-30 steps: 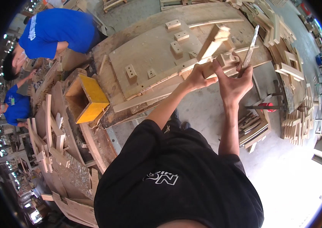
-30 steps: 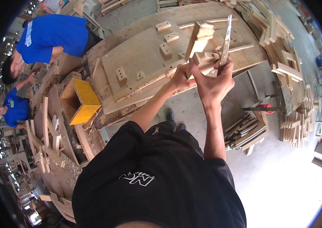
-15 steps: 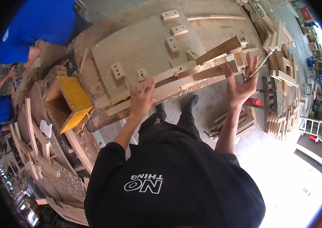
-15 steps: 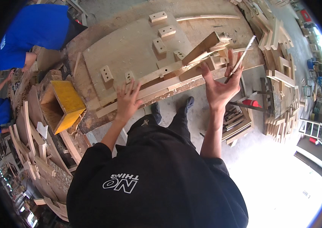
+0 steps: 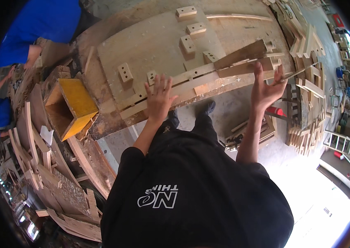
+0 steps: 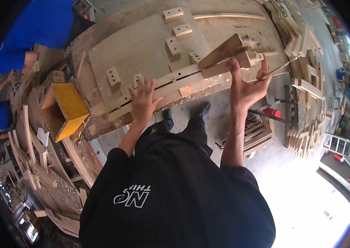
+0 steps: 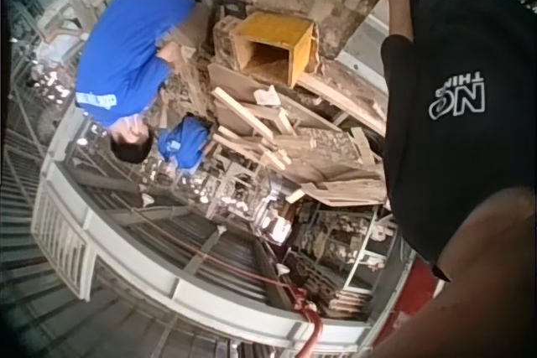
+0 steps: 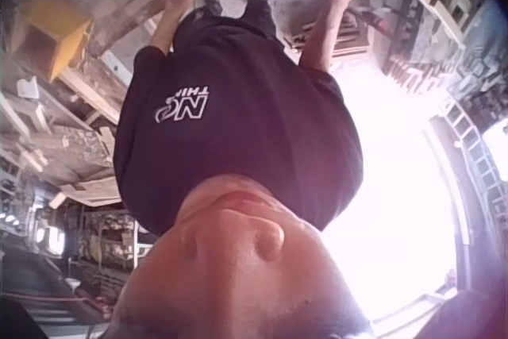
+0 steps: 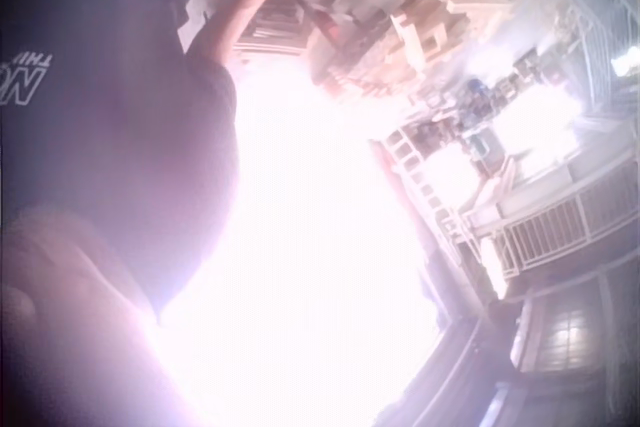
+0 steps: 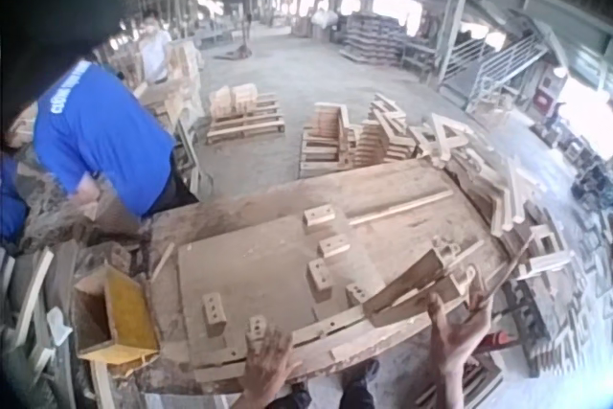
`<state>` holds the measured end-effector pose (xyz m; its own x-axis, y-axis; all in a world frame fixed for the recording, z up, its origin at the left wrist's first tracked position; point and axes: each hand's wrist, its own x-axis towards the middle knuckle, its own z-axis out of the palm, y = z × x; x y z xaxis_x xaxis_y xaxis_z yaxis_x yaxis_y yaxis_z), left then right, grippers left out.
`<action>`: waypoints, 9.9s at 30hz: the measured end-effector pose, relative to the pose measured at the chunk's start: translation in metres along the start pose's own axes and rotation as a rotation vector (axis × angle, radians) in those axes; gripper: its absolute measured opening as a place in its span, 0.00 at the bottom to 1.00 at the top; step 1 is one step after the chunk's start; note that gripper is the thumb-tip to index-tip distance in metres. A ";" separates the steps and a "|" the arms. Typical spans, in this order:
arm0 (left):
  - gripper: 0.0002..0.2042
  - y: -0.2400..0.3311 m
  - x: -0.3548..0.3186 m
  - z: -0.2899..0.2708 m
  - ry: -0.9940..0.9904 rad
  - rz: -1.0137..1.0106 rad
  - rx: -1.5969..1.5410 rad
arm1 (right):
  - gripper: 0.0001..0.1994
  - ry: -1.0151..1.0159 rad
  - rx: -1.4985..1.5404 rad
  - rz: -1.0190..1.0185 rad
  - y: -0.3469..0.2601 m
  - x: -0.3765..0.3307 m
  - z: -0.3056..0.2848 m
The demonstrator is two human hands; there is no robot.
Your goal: The person repeatedly picks up wooden pieces from a workbench and scrapes their surfaces with a metal tool. They then place the treated pieces onto a nearby stack. The process is repeated continuously with different pieces.
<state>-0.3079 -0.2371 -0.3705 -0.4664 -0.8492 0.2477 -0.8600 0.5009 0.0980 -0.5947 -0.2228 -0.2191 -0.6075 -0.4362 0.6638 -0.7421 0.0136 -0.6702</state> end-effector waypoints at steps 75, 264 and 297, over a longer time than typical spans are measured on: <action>0.33 0.017 -0.001 -0.023 -0.300 0.199 -0.255 | 0.19 0.193 0.771 1.057 0.051 -0.133 -0.179; 0.46 0.667 0.765 0.142 -0.439 0.814 -0.402 | 0.20 0.709 1.486 0.413 0.522 0.427 -0.389; 0.36 0.737 0.726 0.145 -0.168 1.003 -0.581 | 0.18 1.404 1.073 0.665 0.511 0.211 -0.494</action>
<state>-1.3103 -0.5087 -0.2582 -0.9410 -0.0202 0.3377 0.1123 0.9230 0.3680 -1.2421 0.1366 -0.2573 -0.8536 0.3624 -0.3742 -0.1899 -0.8854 -0.4243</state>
